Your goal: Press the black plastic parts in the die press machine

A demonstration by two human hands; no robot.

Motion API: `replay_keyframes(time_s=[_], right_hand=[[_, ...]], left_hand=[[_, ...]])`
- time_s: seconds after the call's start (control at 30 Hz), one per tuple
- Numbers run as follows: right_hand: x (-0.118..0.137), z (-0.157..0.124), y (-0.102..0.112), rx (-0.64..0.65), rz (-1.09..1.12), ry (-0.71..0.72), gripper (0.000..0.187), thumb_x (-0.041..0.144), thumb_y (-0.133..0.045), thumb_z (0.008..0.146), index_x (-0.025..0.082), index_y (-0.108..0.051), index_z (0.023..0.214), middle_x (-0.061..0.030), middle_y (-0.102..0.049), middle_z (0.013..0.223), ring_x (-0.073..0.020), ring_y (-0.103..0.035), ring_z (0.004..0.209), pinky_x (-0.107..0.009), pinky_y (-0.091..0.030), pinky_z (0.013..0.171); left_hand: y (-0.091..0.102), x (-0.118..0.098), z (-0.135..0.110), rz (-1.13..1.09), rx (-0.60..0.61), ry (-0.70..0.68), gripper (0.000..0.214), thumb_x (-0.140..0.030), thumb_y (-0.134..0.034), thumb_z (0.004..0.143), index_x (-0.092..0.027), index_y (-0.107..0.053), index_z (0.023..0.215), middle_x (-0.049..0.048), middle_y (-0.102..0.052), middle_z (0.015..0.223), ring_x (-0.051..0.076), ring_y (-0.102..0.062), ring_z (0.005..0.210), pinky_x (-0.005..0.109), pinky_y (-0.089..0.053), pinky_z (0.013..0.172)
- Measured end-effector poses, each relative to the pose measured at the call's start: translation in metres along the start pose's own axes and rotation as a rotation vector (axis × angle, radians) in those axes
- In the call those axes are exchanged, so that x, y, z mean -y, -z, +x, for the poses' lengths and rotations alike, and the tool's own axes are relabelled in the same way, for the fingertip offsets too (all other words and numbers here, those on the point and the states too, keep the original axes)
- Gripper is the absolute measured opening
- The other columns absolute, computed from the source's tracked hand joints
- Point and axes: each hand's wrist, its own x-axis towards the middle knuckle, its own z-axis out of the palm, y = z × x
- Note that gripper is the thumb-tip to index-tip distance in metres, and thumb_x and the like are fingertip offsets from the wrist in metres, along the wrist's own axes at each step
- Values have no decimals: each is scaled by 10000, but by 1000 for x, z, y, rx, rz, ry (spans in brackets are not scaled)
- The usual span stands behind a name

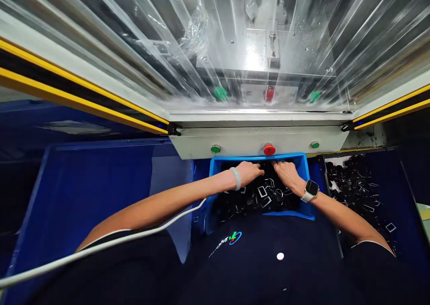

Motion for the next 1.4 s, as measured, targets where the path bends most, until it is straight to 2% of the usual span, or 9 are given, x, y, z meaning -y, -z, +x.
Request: replay_keyframes(time_s=[0.23, 0.37, 0.43, 0.57, 0.67, 0.83, 1.0, 1.17, 1.4], right_hand=[[-19, -22, 3, -83, 104, 10, 314, 211, -418, 1107, 166, -673, 1285, -144, -762, 1179, -235, -748, 1046, -302, -556, 826], [-32, -49, 3, -373, 455, 84, 253, 275, -525, 1089, 205, -720, 1233, -85, -777, 1183, -192, -749, 1061, -299, -583, 926], [-35, -60, 6, -559, 640, 119, 215, 278, -578, 1063, 210, -756, 1164, -71, -792, 1108, -191, -758, 995, -315, -602, 920], [-30, -77, 21, -749, 742, 102, 191, 304, -619, 1043, 246, -785, 1116, -56, -790, 1076, -188, -752, 978, -320, -634, 855], [-18, -83, 32, -854, 758, 103, 156, 296, -650, 1027, 251, -785, 1093, -59, -777, 1067, -187, -746, 986, -298, -648, 746], [4, -80, 38, -962, 565, 282, 226, 207, -635, 1032, 265, -750, 1218, -59, -780, 1079, -180, -752, 996, -345, -657, 903], [14, -67, 40, -984, 313, 447, 303, 102, -552, 1043, 209, -733, 1262, -91, -787, 1102, -185, -751, 1002, -309, -652, 854], [14, -60, 53, -965, 250, 594, 331, 52, -520, 1034, 147, -714, 1284, -118, -781, 1131, -211, -734, 1072, -353, -647, 921], [-4, -52, 102, -997, 337, 504, 343, 109, -584, 1036, 281, -718, 1299, -44, -785, 1146, -169, -735, 1041, -331, -646, 907]], left_hand=[[-16, 3, 7, -227, -60, -45, 178, -144, -594, 930, -162, -692, 1079, 136, -630, 1212, 209, -648, 877, 309, -502, 785], [-13, -2, -7, -403, -143, -51, 179, -252, -712, 893, -173, -591, 998, 80, -612, 1062, 207, -602, 921, 309, -505, 819], [-7, -7, -18, -644, -146, -34, 296, -356, -756, 876, -187, -556, 1015, 50, -604, 1007, 180, -591, 838, 295, -499, 741], [11, -14, -41, -1475, -126, 59, 457, -549, -787, 862, -182, -621, 1077, 49, -628, 1009, 137, -606, 744, 292, -497, 690], [20, -14, -50, -1746, -221, 100, 478, -562, -854, 816, -177, -697, 1053, 41, -648, 941, 127, -602, 724, 291, -505, 692], [22, -14, -49, -1818, -280, 124, 497, -546, -902, 784, -170, -723, 1056, 40, -702, 912, 146, -668, 736, 287, -532, 701], [29, -25, -47, -1809, -266, 80, 510, -569, -880, 803, -142, -690, 1005, 55, -730, 880, 157, -701, 748, 304, -572, 760], [44, -30, -48, -1706, -349, 131, 506, -486, -952, 722, -148, -641, 935, 24, -721, 778, 146, -691, 681, 257, -521, 649], [84, -23, -50, -1731, -531, 43, 434, -444, -933, 715, -141, -663, 867, 21, -707, 756, 142, -659, 638, 258, -474, 606]])
